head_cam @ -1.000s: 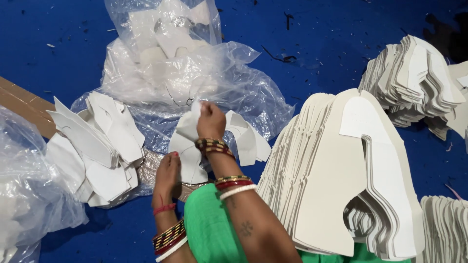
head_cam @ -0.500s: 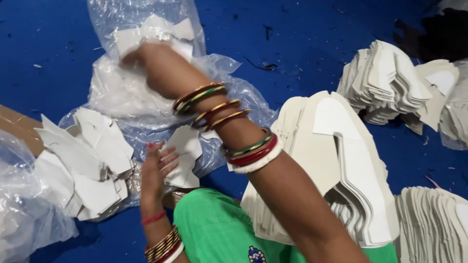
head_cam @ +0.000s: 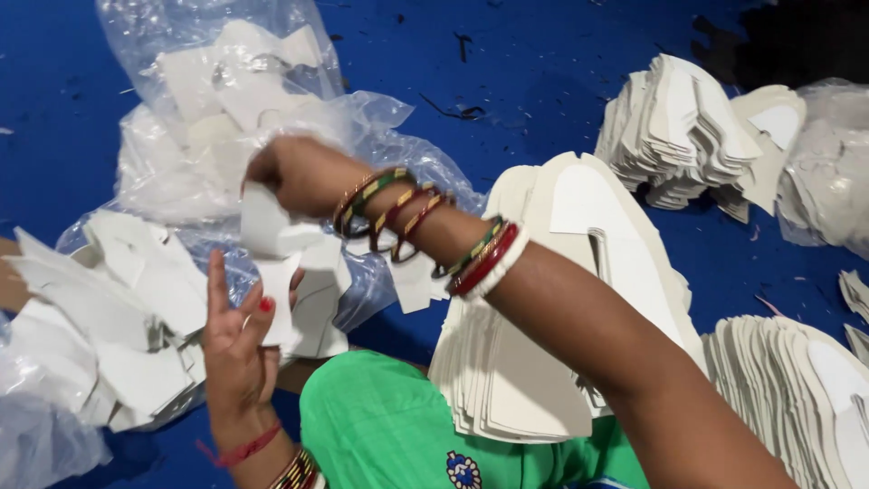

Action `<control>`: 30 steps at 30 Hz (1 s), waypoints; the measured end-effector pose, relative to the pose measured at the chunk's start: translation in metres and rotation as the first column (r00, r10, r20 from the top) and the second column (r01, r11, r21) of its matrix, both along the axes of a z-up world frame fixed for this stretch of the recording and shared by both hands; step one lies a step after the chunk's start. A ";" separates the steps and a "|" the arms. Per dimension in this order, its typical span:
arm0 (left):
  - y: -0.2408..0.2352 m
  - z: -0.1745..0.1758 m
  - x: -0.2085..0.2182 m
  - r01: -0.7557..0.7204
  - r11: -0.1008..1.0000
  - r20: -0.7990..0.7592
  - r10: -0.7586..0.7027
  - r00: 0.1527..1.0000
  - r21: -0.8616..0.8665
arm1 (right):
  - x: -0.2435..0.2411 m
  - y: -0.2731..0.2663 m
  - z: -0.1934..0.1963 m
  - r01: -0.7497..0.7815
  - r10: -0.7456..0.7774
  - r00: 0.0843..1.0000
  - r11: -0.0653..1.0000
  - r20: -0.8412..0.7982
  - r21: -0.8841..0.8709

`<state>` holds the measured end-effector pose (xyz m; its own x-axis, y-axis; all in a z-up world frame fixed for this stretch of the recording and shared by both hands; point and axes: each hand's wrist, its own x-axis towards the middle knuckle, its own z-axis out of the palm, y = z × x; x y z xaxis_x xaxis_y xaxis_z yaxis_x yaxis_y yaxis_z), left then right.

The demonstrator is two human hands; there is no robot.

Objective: The person sits on the floor of a workshop and stacks cut white shoe upper components into piles, picking pieces one at a time from loose piles and aligning them onto a growing stack. Other workers handle similar pieces in the background.

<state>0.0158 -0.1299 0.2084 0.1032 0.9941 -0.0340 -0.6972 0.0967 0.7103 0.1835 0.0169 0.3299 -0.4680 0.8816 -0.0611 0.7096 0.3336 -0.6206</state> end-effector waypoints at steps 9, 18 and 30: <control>-0.029 -0.056 -0.090 0.006 0.992 -0.470 -0.066 0.880 -0.129 | 0.087 0.071 0.031 0.409 -0.452 0.889 0.719 -0.069 0.562; -0.064 -0.094 -0.097 -0.059 0.998 -0.380 0.047 0.924 -0.020 | 0.097 0.025 -0.075 0.351 -0.390 0.827 0.921 0.405 0.170; -0.067 0.001 -0.007 0.145 0.963 -0.475 -0.021 0.880 0.225 | 0.062 -0.089 0.056 0.078 -0.054 0.982 0.989 0.179 -0.128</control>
<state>0.0087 -0.1967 0.2091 0.2194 0.9646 0.1461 -0.2774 -0.0819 0.9572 0.2454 -0.0725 0.3864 -0.3809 0.8885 -0.2559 0.8284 0.2051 -0.5212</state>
